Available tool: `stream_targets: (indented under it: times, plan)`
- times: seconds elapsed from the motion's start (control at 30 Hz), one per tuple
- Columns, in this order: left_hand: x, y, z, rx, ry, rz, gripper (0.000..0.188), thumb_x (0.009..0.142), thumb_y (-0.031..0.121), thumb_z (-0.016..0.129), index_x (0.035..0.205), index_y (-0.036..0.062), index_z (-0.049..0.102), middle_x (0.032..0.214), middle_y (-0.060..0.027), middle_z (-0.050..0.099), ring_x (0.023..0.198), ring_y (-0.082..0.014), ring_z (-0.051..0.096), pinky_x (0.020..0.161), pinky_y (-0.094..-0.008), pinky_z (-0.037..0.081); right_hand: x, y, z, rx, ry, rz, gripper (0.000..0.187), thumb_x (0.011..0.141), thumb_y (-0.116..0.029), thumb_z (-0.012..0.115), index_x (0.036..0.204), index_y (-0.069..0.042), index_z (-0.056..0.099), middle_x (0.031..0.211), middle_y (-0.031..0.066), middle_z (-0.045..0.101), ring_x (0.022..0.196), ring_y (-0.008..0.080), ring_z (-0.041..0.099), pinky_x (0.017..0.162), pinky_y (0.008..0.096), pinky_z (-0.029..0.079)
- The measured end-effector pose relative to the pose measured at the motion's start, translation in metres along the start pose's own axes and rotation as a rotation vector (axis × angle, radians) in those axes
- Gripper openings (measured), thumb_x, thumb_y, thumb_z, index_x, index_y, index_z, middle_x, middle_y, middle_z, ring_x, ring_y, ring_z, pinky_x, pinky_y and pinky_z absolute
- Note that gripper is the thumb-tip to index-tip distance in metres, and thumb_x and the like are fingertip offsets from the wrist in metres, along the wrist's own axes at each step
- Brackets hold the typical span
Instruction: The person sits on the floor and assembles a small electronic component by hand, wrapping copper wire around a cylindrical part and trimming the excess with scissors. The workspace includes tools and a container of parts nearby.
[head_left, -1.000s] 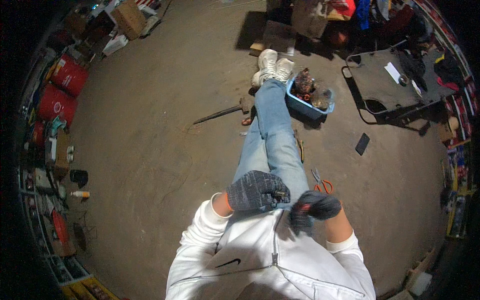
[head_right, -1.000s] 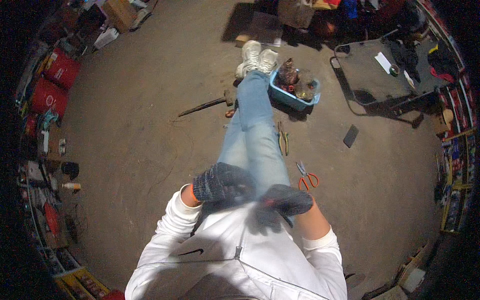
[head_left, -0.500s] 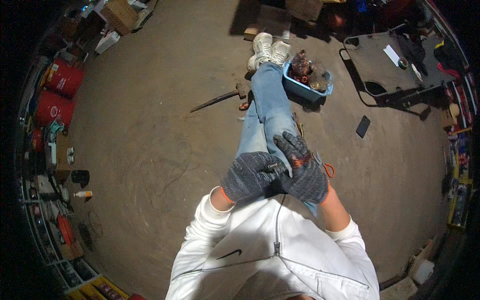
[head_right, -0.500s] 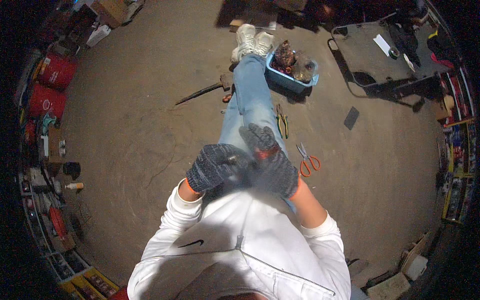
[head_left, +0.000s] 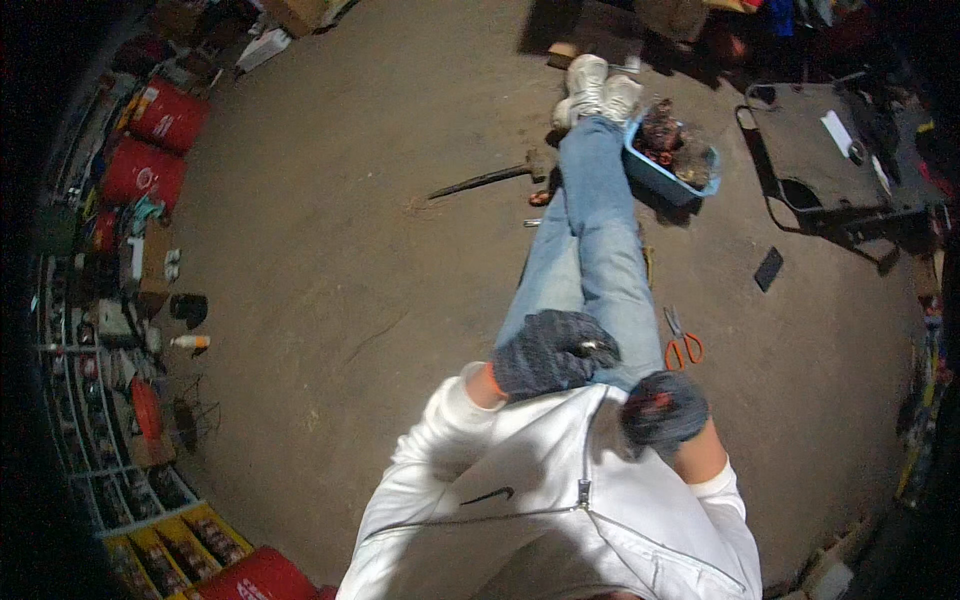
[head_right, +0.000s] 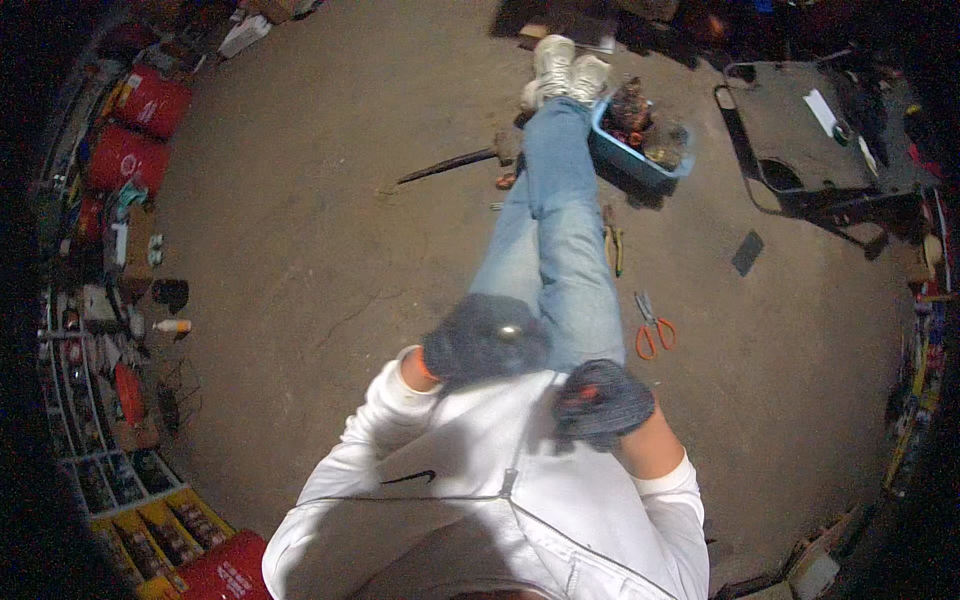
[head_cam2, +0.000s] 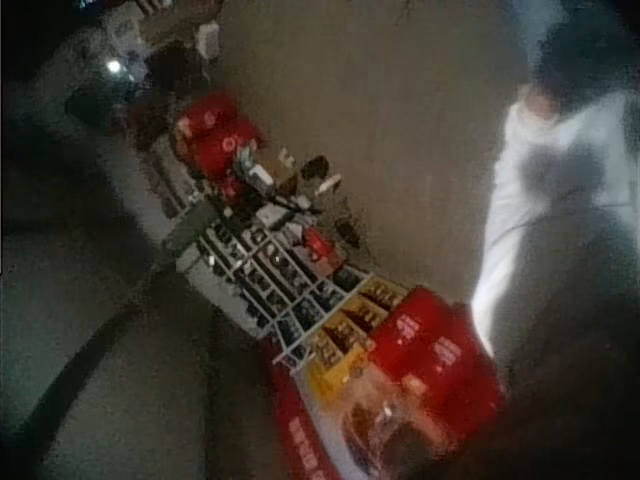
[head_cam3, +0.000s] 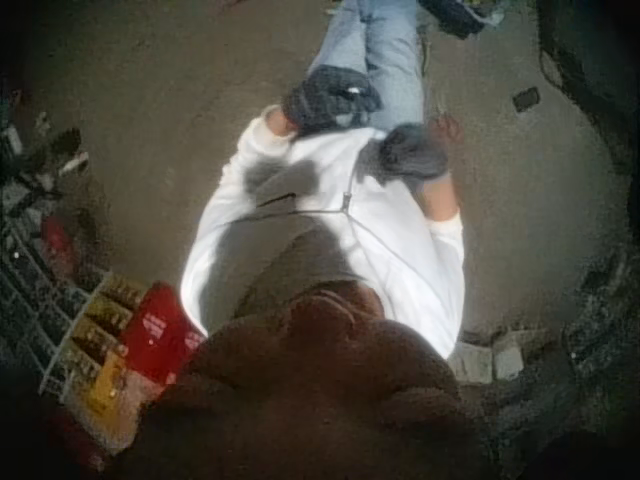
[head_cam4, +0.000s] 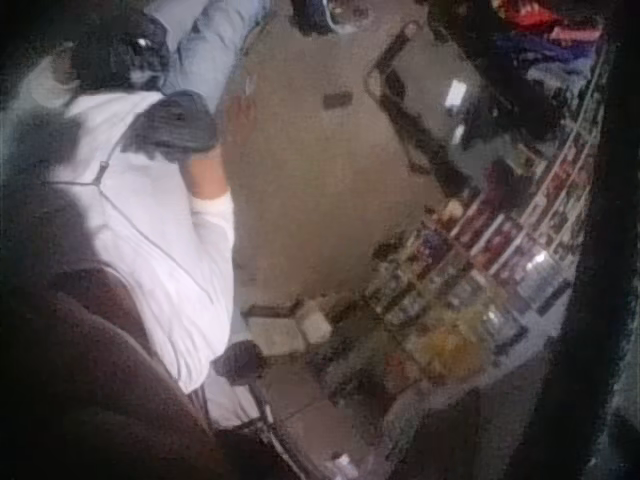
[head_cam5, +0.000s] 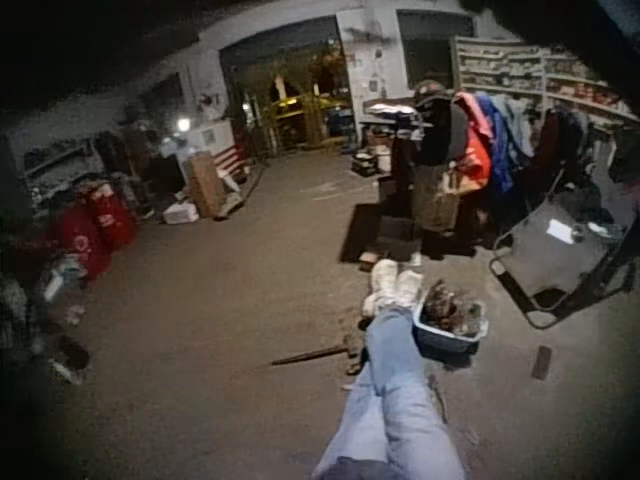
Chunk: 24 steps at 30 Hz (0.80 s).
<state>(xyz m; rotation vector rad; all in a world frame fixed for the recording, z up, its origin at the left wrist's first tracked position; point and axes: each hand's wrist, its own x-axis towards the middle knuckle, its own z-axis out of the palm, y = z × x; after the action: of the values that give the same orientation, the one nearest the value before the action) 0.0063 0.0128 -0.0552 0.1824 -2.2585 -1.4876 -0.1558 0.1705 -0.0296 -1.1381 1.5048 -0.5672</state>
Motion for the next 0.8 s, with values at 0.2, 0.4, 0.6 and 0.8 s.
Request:
stream_targets:
  times: [0.2, 0.4, 0.6, 0.8]
  plan:
    - [-0.015, 0.003, 0.054, -0.684, 0.025, -0.430, 0.022, 0.083, 0.025, 0.062, 0.095, 0.0073, 0.064, 0.099, -0.0073, 0.062, 0.090, -0.0189, 0.059, 0.083, -0.0332, 0.042, 0.020, 0.034, 0.001, 1.706, 0.114, -0.836, 0.036, 0.093, -0.036, 0.041, 0.105, -0.007, 0.059, 0.090, 0.0062, 0.063, 0.078, 0.0244, 0.058, 0.068, 0.0380, 0.048]
    - [-0.006, 0.013, 0.055, -0.139, 0.185, -0.323, 0.015, 0.081, 0.010, 0.064, 0.092, 0.0000, 0.065, 0.082, -0.0100, 0.067, 0.077, -0.0118, 0.062, 0.069, -0.0259, 0.048, 0.021, 0.020, 0.006, 0.389, 0.839, -0.596, 0.019, 0.090, -0.009, 0.047, 0.103, -0.003, 0.059, 0.095, 0.0105, 0.065, 0.088, 0.0205, 0.063, 0.089, 0.0423, 0.044]
    - [-0.007, 0.020, 0.053, -0.006, 0.207, -0.235, 0.018, 0.080, 0.016, 0.065, 0.092, 0.0017, 0.064, 0.079, -0.0123, 0.065, 0.071, -0.0204, 0.062, 0.065, -0.0298, 0.047, 0.030, 0.006, -0.009, -0.545, 0.811, -0.690, 0.019, 0.084, -0.015, 0.058, 0.096, -0.002, 0.062, 0.087, 0.0158, 0.065, 0.079, 0.0305, 0.063, 0.077, 0.0412, 0.048]
    - [-0.025, 0.010, 0.023, 0.239, 0.182, -0.139, 0.018, 0.078, 0.020, 0.064, 0.091, 0.0071, 0.064, 0.083, -0.0092, 0.062, 0.075, -0.0262, 0.059, 0.076, -0.0358, 0.044, 0.036, 0.023, 0.004, -0.759, 0.298, -0.546, 0.017, 0.081, -0.015, 0.060, 0.072, -0.001, 0.061, 0.070, 0.0140, 0.061, 0.062, 0.0304, 0.057, 0.056, 0.0374, 0.046]
